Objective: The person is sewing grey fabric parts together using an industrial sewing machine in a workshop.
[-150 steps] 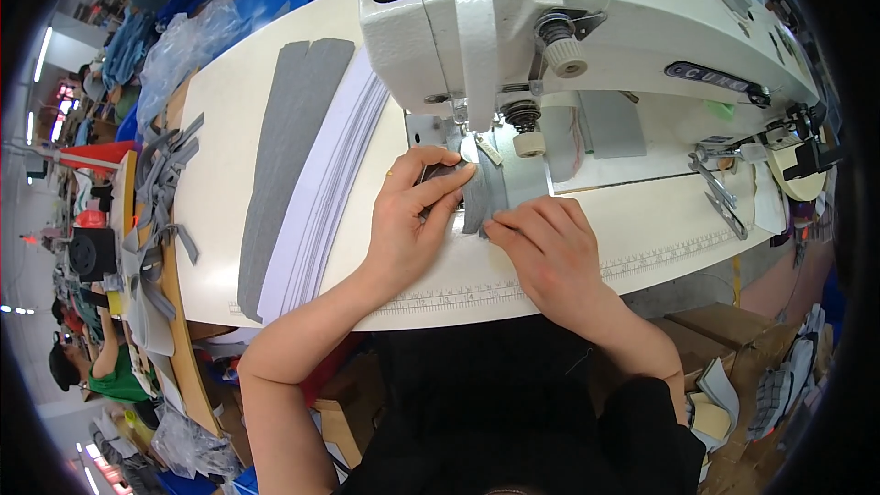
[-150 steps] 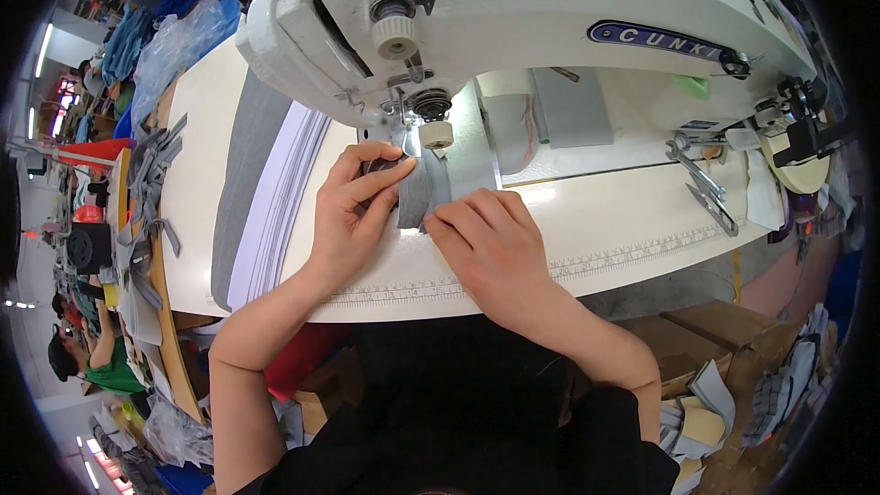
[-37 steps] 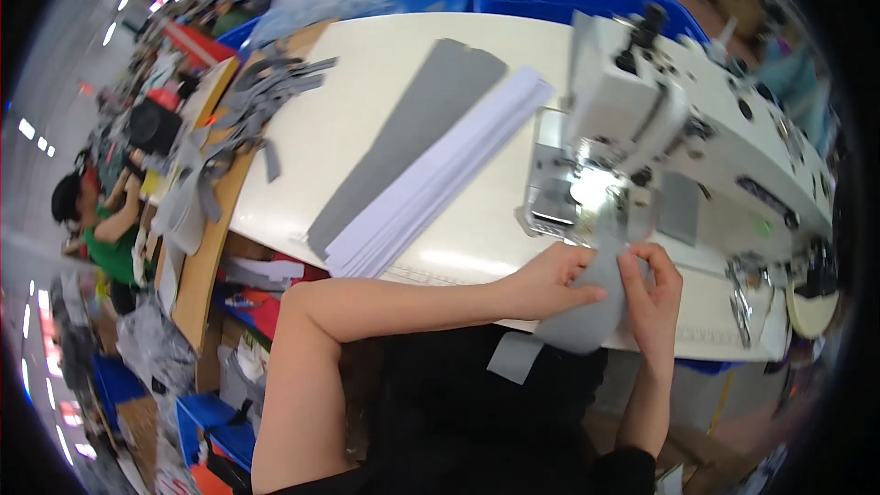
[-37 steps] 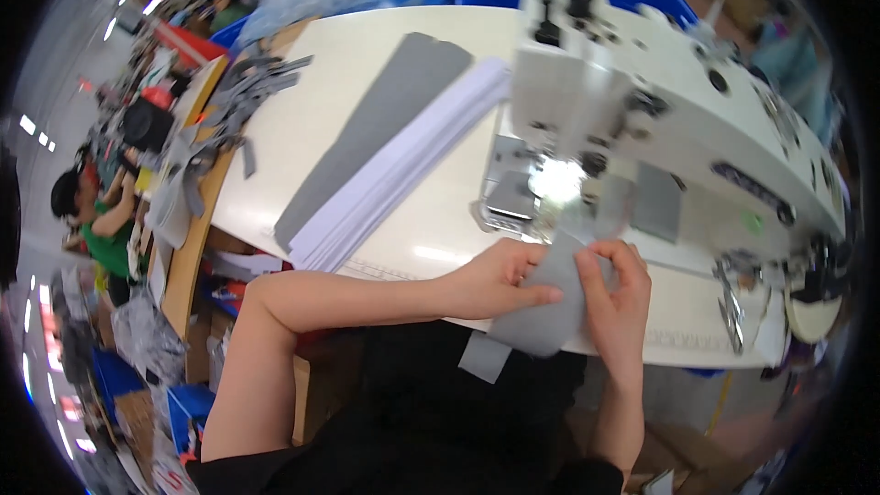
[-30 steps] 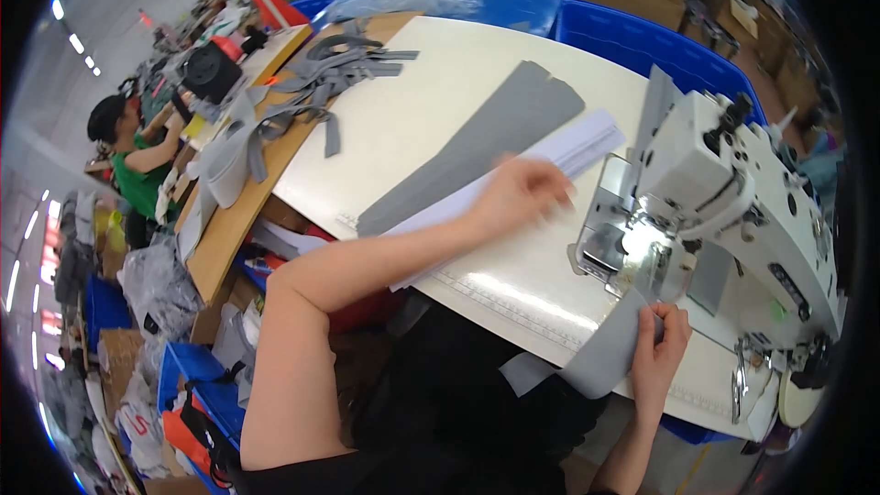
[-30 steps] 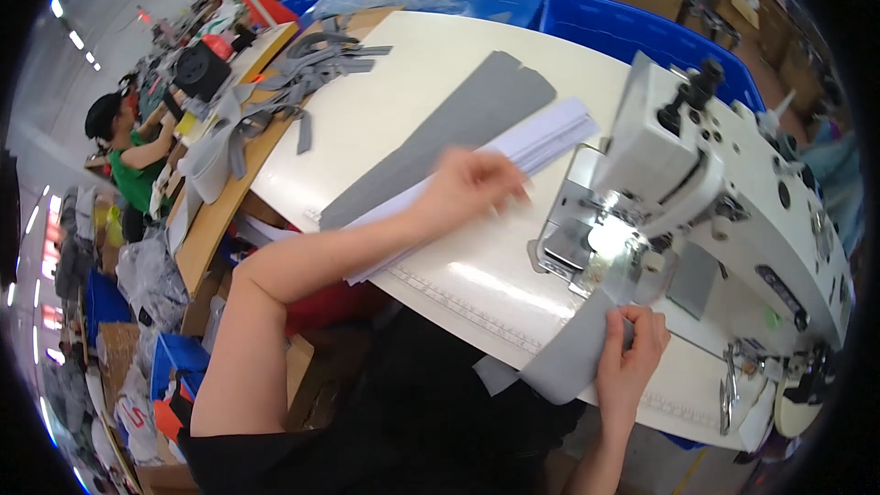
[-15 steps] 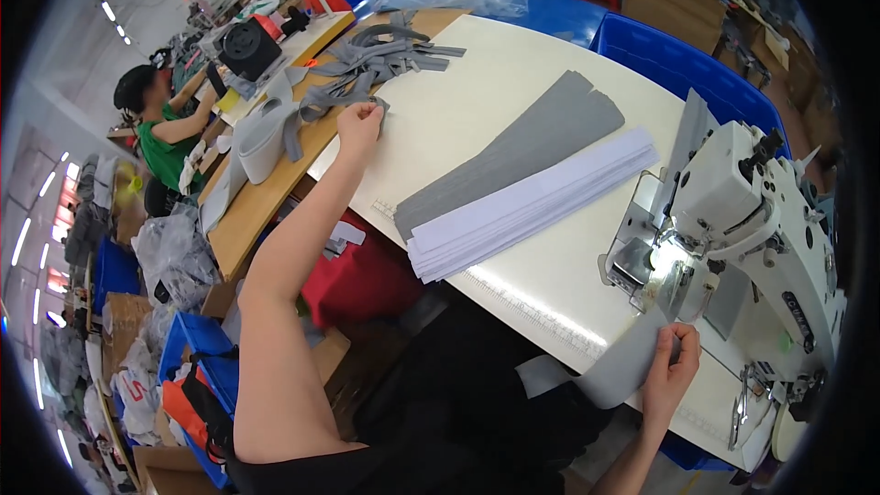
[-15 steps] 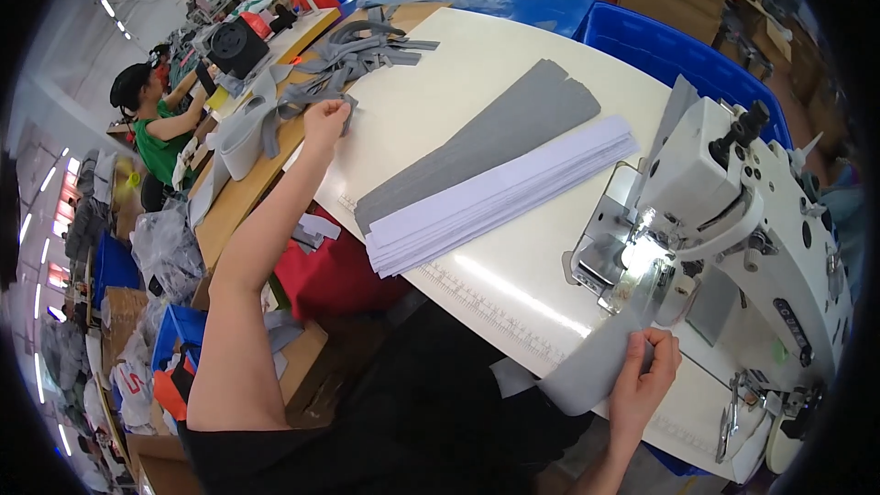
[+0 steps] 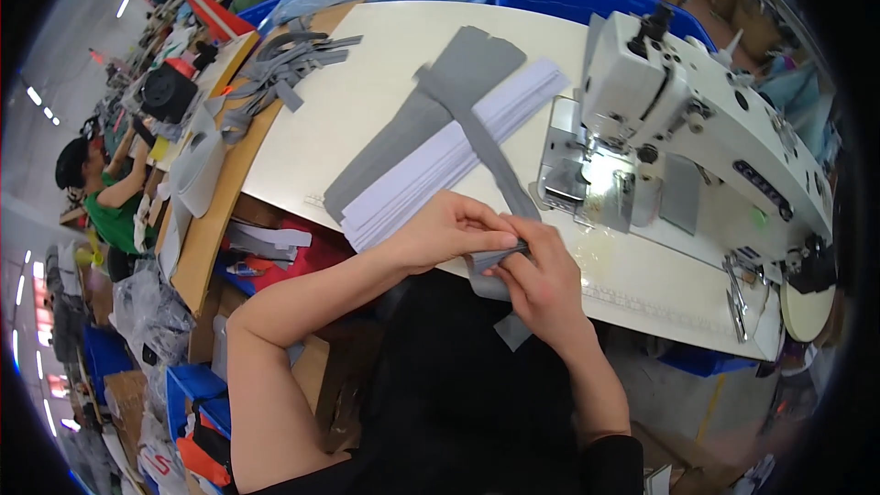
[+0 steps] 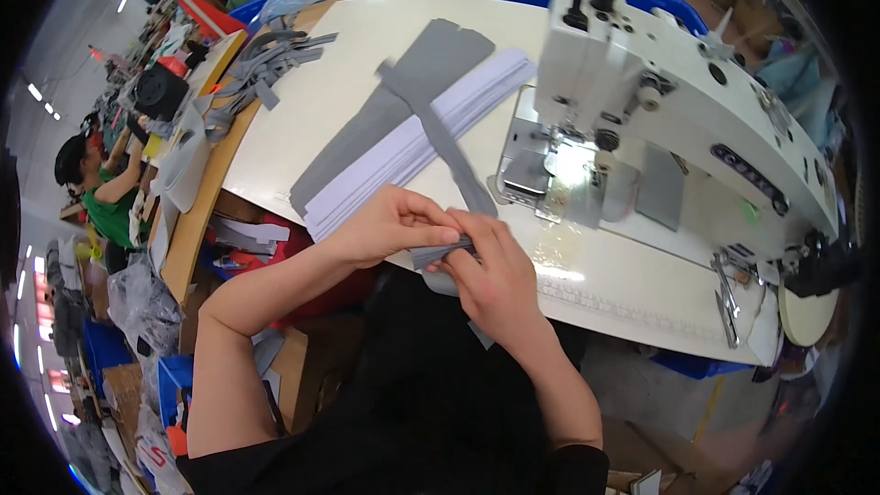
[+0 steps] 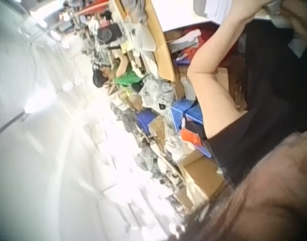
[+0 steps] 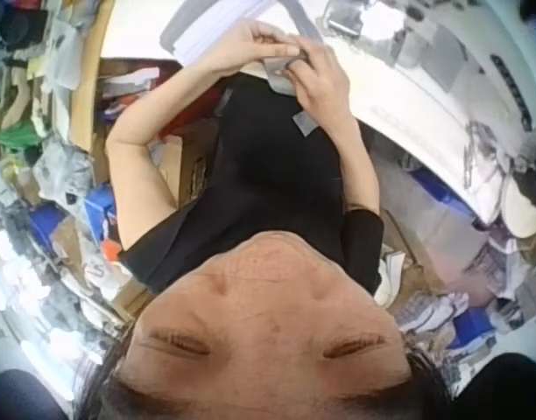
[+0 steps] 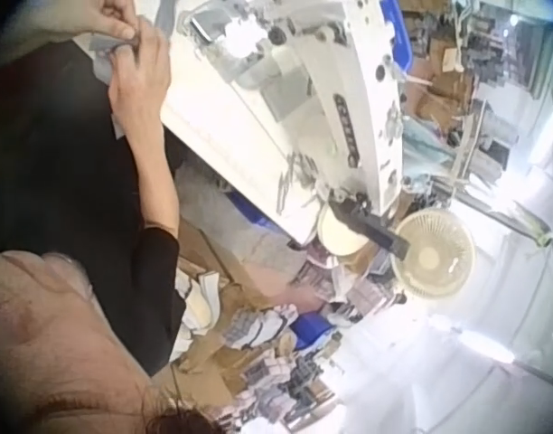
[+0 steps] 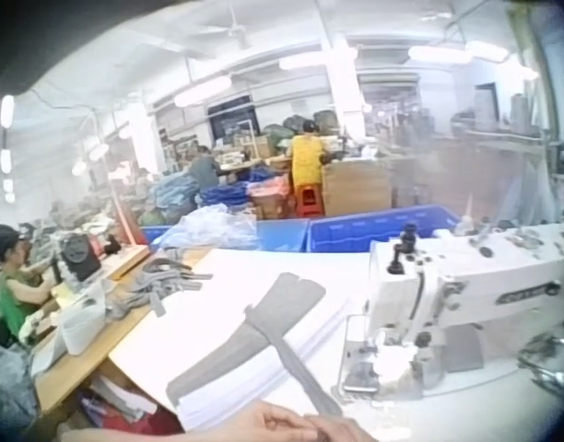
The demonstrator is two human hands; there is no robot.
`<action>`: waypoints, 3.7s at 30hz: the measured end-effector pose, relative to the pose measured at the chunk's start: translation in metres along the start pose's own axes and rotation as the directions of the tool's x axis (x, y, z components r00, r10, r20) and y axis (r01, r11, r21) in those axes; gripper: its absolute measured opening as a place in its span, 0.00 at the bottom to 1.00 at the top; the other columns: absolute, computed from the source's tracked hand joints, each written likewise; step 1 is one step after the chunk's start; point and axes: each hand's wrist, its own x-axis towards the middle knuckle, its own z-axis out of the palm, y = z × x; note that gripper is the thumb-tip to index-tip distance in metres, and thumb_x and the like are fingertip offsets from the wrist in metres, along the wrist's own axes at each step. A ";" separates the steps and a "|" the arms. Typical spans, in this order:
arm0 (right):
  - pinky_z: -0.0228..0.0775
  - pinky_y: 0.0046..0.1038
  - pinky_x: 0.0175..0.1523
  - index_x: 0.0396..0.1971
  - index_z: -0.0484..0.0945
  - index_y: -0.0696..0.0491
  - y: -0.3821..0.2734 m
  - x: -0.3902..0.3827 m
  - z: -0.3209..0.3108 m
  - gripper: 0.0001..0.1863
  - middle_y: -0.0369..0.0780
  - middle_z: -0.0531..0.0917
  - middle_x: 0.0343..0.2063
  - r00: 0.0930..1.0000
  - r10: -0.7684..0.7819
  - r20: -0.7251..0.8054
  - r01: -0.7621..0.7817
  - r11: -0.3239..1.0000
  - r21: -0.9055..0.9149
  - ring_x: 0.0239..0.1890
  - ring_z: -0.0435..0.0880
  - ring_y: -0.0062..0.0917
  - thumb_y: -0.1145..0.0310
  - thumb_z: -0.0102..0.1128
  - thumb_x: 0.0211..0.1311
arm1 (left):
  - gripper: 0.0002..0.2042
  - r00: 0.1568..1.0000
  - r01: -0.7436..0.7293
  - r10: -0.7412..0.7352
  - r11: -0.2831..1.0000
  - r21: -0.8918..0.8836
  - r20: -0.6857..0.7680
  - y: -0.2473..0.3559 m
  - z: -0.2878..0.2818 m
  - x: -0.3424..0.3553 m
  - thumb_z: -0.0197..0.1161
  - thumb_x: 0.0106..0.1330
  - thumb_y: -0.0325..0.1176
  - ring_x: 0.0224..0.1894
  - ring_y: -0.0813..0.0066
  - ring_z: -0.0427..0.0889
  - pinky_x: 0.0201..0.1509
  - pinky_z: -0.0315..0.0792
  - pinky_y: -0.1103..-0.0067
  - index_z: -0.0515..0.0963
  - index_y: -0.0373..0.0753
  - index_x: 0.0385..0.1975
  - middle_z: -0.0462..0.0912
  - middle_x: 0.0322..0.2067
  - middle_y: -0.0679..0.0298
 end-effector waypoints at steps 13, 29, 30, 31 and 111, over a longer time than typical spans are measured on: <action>0.80 0.32 0.40 0.34 0.83 0.56 -0.043 -0.051 -0.030 0.10 0.43 0.82 0.39 0.995 -0.086 -0.047 0.096 0.962 0.256 0.38 0.86 0.38 0.73 0.77 0.53 | 0.27 0.981 0.155 -0.174 0.969 -0.192 -0.088 -0.014 0.022 0.031 0.45 0.84 0.52 0.50 0.60 0.89 0.56 0.85 0.67 0.70 0.32 0.63 0.86 0.51 0.47; 0.70 0.21 0.44 0.38 0.79 0.59 -0.030 -0.065 -0.110 0.03 0.36 0.82 0.31 0.749 0.641 -0.171 -0.567 0.752 0.335 0.35 0.77 0.17 0.76 0.62 0.71 | 0.07 0.892 -0.270 0.279 0.960 -0.078 0.356 -0.019 0.059 -0.016 0.69 0.70 0.23 0.41 0.82 0.83 0.47 0.77 0.84 0.87 0.30 0.45 0.85 0.39 0.64; 0.70 0.21 0.43 0.38 0.79 0.59 -0.031 -0.059 -0.107 0.03 0.36 0.82 0.31 0.761 0.612 -0.214 -0.529 0.777 0.341 0.35 0.77 0.17 0.75 0.62 0.72 | 0.14 0.925 -0.205 0.231 0.972 -0.116 0.302 -0.029 0.065 -0.016 0.72 0.64 0.17 0.38 0.84 0.83 0.44 0.77 0.87 0.85 0.30 0.50 0.85 0.36 0.65; 0.70 0.21 0.43 0.38 0.79 0.59 -0.033 -0.055 -0.103 0.04 0.36 0.82 0.32 0.776 0.578 -0.251 -0.485 0.802 0.347 0.35 0.78 0.17 0.75 0.62 0.72 | 0.14 0.922 -0.203 0.230 0.972 -0.115 0.311 -0.030 0.072 -0.016 0.72 0.64 0.17 0.38 0.84 0.83 0.44 0.77 0.87 0.85 0.30 0.50 0.85 0.36 0.65; 0.65 0.43 0.54 0.35 0.78 0.55 0.162 0.016 -0.024 0.13 0.44 0.77 0.39 0.741 0.628 -0.238 -0.671 0.681 -0.292 0.45 0.73 0.45 0.63 0.67 0.55 | 0.20 0.812 -0.477 0.390 0.013 0.879 0.435 0.029 0.018 0.210 0.59 0.69 0.27 0.78 0.57 0.60 0.74 0.47 0.34 0.77 0.41 0.61 0.74 0.67 0.57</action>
